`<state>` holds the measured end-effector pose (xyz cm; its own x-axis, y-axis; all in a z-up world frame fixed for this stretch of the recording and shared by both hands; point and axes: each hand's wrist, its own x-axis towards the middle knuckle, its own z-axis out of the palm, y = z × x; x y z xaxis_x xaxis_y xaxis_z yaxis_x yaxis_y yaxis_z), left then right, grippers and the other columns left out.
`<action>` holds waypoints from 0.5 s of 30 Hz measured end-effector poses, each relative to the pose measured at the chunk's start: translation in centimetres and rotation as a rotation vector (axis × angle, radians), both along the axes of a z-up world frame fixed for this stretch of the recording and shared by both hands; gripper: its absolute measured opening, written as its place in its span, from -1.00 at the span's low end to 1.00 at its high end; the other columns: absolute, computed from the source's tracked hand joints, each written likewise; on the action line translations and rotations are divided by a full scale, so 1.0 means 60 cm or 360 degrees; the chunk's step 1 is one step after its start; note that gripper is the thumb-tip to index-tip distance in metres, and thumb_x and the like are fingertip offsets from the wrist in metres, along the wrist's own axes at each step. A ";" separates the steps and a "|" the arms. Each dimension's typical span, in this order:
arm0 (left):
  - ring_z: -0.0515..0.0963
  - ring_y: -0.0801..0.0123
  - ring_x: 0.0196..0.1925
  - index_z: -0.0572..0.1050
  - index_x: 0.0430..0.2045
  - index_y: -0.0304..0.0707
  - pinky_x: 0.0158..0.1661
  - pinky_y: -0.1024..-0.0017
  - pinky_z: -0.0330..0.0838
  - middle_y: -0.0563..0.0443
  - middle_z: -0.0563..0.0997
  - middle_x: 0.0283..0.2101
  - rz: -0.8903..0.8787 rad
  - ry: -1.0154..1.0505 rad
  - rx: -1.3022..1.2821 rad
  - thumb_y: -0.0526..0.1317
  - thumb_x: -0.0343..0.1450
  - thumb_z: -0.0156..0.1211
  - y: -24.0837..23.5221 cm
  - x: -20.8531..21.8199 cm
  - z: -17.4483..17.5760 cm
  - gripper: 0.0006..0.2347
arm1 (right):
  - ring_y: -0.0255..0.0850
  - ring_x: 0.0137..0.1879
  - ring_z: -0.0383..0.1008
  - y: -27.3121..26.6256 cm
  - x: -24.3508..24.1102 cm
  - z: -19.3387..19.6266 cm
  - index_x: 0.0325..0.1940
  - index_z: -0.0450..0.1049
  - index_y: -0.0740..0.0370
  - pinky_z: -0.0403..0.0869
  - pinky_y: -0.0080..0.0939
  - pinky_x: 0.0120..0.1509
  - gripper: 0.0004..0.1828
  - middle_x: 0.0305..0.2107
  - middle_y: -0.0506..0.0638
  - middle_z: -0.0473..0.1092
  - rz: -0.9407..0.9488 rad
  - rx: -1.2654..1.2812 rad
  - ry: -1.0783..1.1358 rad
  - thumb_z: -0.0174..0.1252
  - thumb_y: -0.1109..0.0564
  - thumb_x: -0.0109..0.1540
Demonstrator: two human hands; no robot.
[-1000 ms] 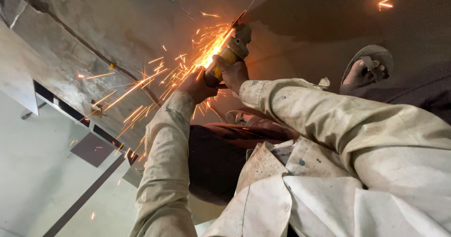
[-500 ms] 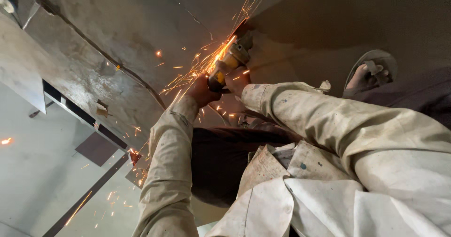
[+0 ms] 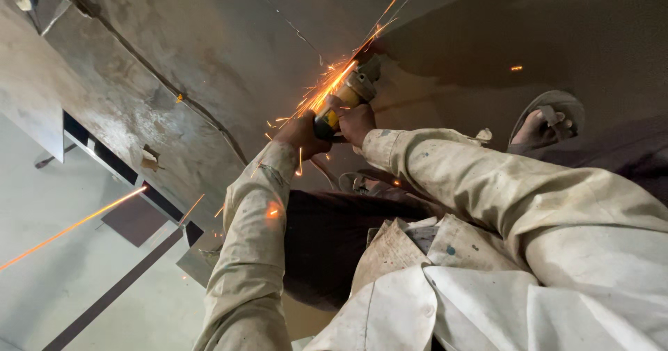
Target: The person uses an angle grinder to cut through a large metal sheet following a marked line, while another person stabilizes the sheet from the other side.
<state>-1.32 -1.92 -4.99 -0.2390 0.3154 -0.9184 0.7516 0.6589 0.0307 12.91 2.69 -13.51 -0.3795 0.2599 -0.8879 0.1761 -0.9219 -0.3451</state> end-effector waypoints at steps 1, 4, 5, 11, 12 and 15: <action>0.65 0.04 -0.16 0.42 -0.08 -0.32 -0.14 0.19 0.53 -0.25 0.65 -0.21 0.0108 -0.0122 0.0156 -0.08 0.13 0.47 -0.003 0.002 -0.002 -0.46 | -0.13 -0.36 0.64 0.000 0.001 0.000 -0.19 0.53 0.45 0.67 -0.08 -0.31 -0.34 -0.38 0.14 0.56 0.0022 0.0061 -0.0009 0.35 -0.29 0.12; 0.66 0.07 -0.13 0.45 -0.10 -0.31 -0.11 0.20 0.53 -0.23 0.67 -0.21 0.0258 -0.0273 0.0318 -0.11 0.12 0.45 -0.010 0.002 -0.005 -0.49 | -0.14 -0.35 0.64 0.000 -0.001 0.004 -0.18 0.52 0.43 0.70 -0.06 -0.32 -0.35 -0.37 0.14 0.56 0.0040 0.0025 -0.0037 0.34 -0.29 0.12; 0.65 0.05 -0.11 0.45 -0.07 -0.28 -0.10 0.18 0.51 -0.23 0.66 -0.20 0.0188 -0.0186 0.0172 -0.08 0.14 0.45 -0.011 0.001 -0.005 -0.48 | -0.15 -0.34 0.64 0.001 -0.001 0.006 -0.16 0.51 0.41 0.71 -0.04 -0.32 -0.36 -0.36 0.13 0.55 0.0036 -0.0020 -0.0046 0.33 -0.28 0.10; 0.65 0.07 -0.08 0.47 -0.06 -0.30 -0.08 0.19 0.51 -0.23 0.66 -0.15 0.0227 -0.0083 0.0147 -0.11 0.10 0.48 0.000 0.006 0.012 -0.46 | -0.18 -0.33 0.64 -0.003 0.002 0.000 -0.18 0.53 0.38 0.71 -0.08 -0.30 -0.38 -0.35 0.10 0.56 0.0018 0.0051 -0.0011 0.34 -0.28 0.10; 0.65 0.09 -0.08 0.48 -0.05 -0.27 -0.08 0.18 0.51 -0.21 0.66 -0.14 0.0247 -0.0055 0.0112 -0.10 0.11 0.48 0.000 0.006 0.016 -0.46 | -0.17 -0.33 0.65 -0.006 0.001 -0.004 -0.17 0.53 0.38 0.71 -0.08 -0.29 -0.39 -0.35 0.10 0.57 0.0019 0.0036 -0.0006 0.35 -0.27 0.10; 0.68 0.07 -0.09 0.46 -0.05 -0.36 -0.10 0.19 0.55 -0.25 0.67 -0.15 0.0165 -0.0182 0.0179 -0.12 0.13 0.46 0.001 0.005 0.019 -0.46 | -0.17 -0.31 0.64 -0.015 -0.003 -0.013 -0.15 0.54 0.38 0.70 -0.09 -0.25 -0.39 -0.33 0.11 0.58 -0.0036 0.0130 0.0000 0.37 -0.26 0.11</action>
<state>-1.05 -1.88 -3.84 -0.1714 0.3966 -0.9019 0.6674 0.7201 0.1899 12.73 1.79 -14.30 -0.3729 0.3403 -0.8632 0.1553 -0.8943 -0.4197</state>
